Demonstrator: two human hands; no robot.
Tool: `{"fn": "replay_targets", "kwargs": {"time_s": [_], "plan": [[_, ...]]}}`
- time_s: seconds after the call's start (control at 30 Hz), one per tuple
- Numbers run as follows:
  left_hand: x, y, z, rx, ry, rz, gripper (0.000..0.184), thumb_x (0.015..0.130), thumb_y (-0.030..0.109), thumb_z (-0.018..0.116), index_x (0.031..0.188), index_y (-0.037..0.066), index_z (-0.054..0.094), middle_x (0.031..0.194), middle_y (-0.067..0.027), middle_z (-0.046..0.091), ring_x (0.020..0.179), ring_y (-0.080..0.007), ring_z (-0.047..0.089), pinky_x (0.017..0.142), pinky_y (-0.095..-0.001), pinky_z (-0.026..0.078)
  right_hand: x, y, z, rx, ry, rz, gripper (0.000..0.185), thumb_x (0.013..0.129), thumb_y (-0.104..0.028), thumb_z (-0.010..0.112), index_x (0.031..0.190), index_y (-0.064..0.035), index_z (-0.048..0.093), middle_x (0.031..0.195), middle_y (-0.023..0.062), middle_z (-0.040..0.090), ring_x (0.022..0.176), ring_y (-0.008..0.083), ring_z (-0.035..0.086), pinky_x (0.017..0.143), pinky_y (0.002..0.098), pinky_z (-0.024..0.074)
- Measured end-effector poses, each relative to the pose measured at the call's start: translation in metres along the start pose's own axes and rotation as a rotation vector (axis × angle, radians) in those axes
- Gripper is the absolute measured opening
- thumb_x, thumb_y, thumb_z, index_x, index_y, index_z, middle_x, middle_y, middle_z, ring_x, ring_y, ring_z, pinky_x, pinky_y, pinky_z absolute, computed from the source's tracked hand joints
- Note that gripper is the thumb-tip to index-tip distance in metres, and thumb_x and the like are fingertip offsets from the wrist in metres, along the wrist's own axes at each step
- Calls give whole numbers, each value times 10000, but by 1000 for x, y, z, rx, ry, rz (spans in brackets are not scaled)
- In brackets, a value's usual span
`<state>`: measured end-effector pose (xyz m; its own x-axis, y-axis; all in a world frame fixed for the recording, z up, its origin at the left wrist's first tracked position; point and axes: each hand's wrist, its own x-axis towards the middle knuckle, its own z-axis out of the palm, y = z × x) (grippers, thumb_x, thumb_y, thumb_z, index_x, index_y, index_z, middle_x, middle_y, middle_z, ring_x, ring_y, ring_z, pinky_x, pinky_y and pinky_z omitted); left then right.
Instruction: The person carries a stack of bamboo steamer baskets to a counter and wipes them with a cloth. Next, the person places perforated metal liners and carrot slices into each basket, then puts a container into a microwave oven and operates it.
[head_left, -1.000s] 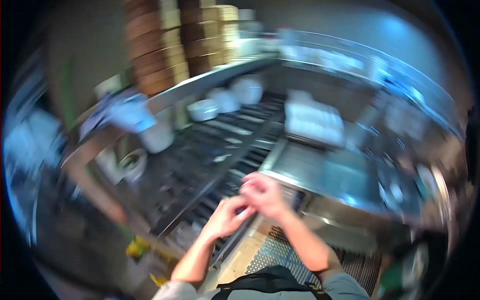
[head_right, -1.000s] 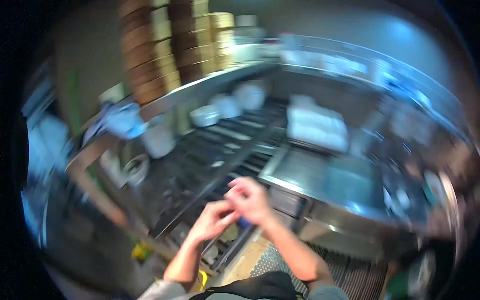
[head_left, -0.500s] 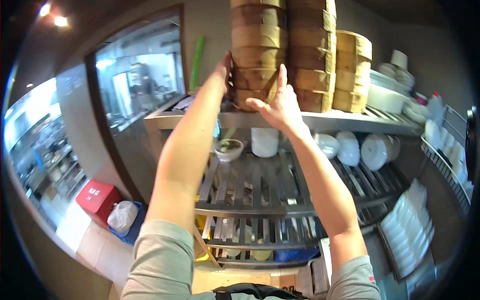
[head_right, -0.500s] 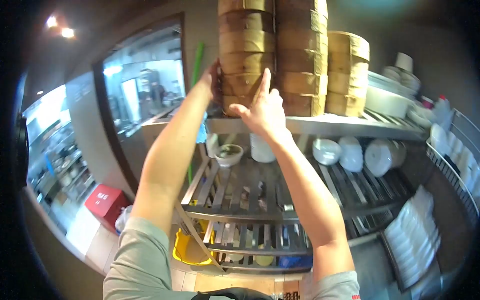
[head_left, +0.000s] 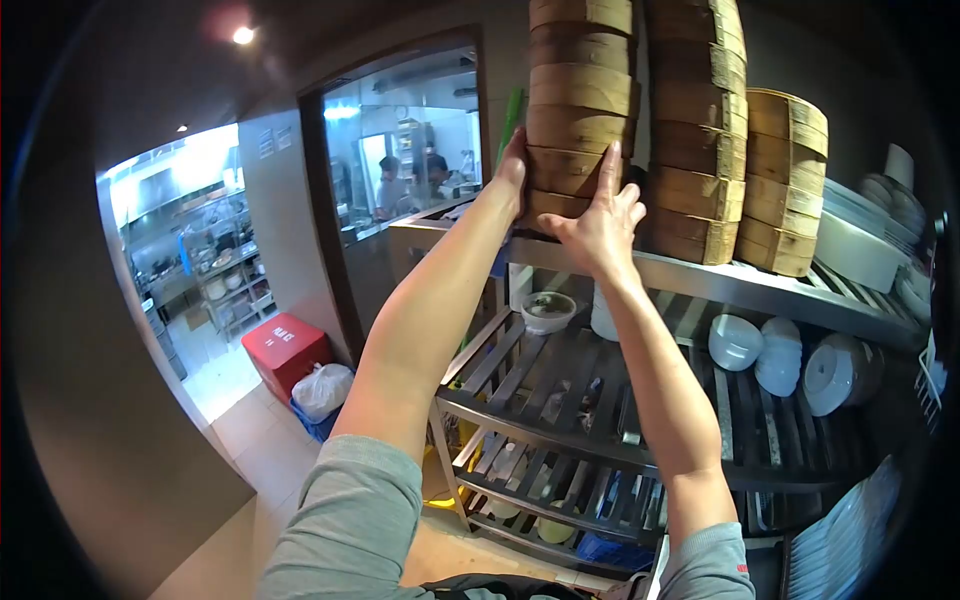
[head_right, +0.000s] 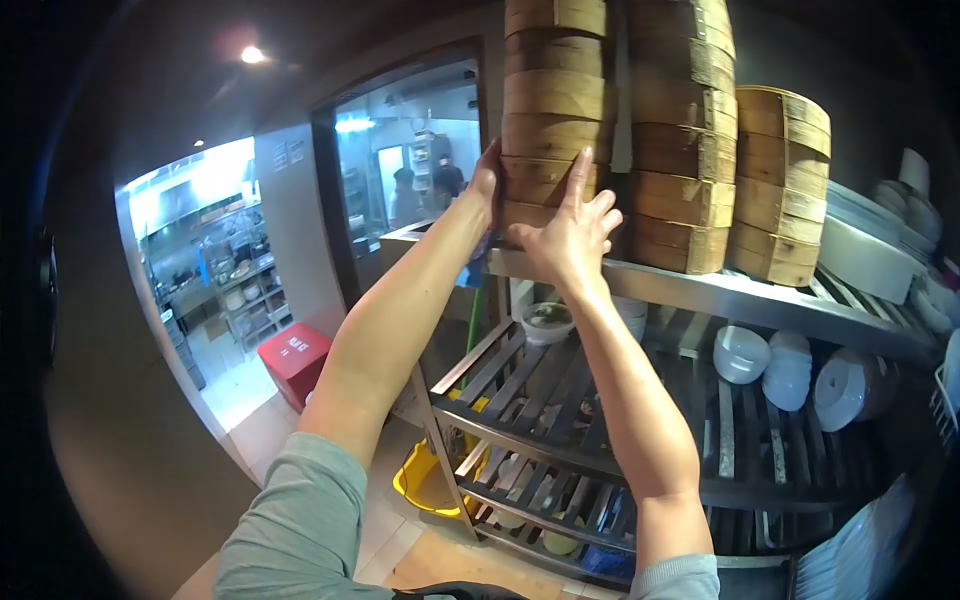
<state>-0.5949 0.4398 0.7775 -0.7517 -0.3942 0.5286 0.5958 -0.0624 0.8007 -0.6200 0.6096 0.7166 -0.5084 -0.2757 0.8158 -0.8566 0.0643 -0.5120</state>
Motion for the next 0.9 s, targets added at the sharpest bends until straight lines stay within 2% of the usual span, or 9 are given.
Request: {"fn": "replay_targets", "kwargs": {"time_s": [0.17, 0.23, 0.5, 0.63, 0.7, 0.73, 0.77, 0.8, 0.9], "plan": [[-31, 41, 21, 25, 126, -12, 680, 958, 587, 215, 1265, 87, 560, 1205, -164, 617, 1073, -313, 616, 966, -476, 468, 7, -15, 2, 17, 69, -162, 1331, 526, -350, 904, 1524, -163, 44, 1226, 276, 387, 1143, 454, 410, 993, 496, 380], [-37, 52, 9, -35, 115, -45, 664, 963, 583, 224, 1262, 97, 564, 1197, -163, 621, 1074, -313, 614, 966, -471, 468, 4, -29, -4, 109, -22, -162, 1271, 557, -292, 880, 1523, -139, 67, 1294, 311, 314, 1183, 477, 364, 1026, 501, 364], [-119, 107, -39, 25, 331, -3, 618, 970, 547, 268, 1247, 90, 577, 1172, -156, 632, 1077, -249, 614, 945, -414, 468, -37, -92, 34, 311, 13, -363, 1277, 534, -281, 912, 1519, -122, 116, 1224, 238, 371, 1127, 390, 509, 968, 433, 460], [-179, 129, -95, 164, 459, 228, 640, 953, 570, 301, 1170, 66, 630, 1116, -159, 652, 1042, -257, 619, 914, -422, 468, -89, -157, 70, 1013, -255, -434, 1143, 628, -232, 870, 1507, -70, 157, 1296, 233, 434, 1224, 357, 459, 997, 462, 417], [-203, 138, -137, 245, 474, 465, 654, 944, 582, 317, 1132, 55, 656, 1087, -161, 662, 1024, -260, 622, 899, -426, 468, -106, -172, 99, 348, 0, -575, 1059, 682, -238, 840, 1488, -14, 192, 1367, 227, 420, 1276, 342, 421, 1050, 435, 368], [-221, 143, -161, 293, 480, 594, 662, 940, 588, 325, 1113, 49, 669, 1073, -162, 667, 1015, -262, 624, 891, -428, 468, -116, -184, 119, 400, 2, -569, 1024, 705, -240, 825, 1482, 2, 203, 1396, 226, 399, 1282, 336, 417, 1066, 420, 350], [-257, 178, -146, 306, 684, 270, 726, 884, 646, 396, 1132, 10, 644, 1008, -181, 674, 933, -272, 664, 812, -432, 500, -129, -199, 138, 452, 5, -558, 990, 728, -242, 811, 1475, 18, 214, 1424, 226, 378, 1289, 331, 413, 1083, 405, 332], [-271, 188, -168, 366, 763, 264, 801, 845, 704, 407, 1062, -24, 661, 953, -214, 675, 880, -324, 671, 793, -460, 508, -145, -218, 150, 594, -78, -523, 994, 727, -239, 813, 1477, 14, 211, 1447, 231, 349, 1293, 328, 412, 1084, 398, 333], [-351, 224, -195, 616, 994, 164, 820, 888, 672, 344, 1153, -58, 611, 1252, -285, 553, 1213, -393, 512, 973, -453, 430, -182, -259, 206, 756, -150, -502, 1006, 723, -250, 811, 1501, -64, 201, 1487, 210, 310, 1320, 277, 386, 1086, 368, 328]]}}
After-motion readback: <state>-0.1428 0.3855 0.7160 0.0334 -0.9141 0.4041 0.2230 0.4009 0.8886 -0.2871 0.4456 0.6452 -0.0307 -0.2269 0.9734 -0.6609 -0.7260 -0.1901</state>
